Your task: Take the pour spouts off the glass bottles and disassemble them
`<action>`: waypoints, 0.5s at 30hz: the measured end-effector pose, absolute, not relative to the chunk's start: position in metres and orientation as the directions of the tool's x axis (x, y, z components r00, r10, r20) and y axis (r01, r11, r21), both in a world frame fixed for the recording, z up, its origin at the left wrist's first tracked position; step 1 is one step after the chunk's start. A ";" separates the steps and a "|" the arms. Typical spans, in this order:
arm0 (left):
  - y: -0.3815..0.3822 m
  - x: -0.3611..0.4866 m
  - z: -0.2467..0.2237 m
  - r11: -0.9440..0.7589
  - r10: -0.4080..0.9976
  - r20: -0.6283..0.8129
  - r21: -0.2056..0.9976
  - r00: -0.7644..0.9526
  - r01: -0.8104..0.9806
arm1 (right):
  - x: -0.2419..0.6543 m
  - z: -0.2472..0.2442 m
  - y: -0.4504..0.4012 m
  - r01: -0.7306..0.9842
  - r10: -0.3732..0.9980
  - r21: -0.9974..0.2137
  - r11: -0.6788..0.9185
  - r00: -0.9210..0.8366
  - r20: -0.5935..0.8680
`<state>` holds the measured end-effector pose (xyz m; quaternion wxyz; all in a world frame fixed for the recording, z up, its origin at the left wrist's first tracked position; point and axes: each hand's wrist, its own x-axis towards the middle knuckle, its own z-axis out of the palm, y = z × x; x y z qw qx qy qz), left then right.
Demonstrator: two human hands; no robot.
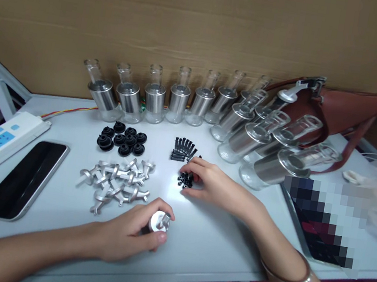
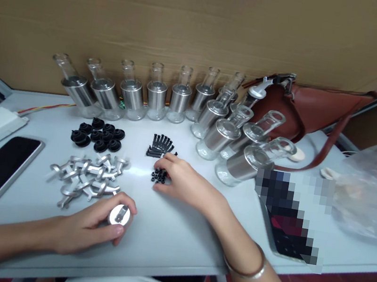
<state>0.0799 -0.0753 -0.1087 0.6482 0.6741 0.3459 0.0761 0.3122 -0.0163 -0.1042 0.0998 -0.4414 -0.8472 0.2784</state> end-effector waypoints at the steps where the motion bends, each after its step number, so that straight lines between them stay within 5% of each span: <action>1: -0.075 0.080 -0.108 0.080 0.566 -0.348 0.925 0.747 0.371 | 0.311 -0.104 -0.017 0.693 0.801 -0.553 0.462 -0.593 -0.074; 15: -0.076 0.079 -0.108 0.059 0.579 -0.336 0.926 0.743 0.373 | 0.310 -0.102 -0.019 0.714 0.802 -0.505 0.485 -0.593 -0.068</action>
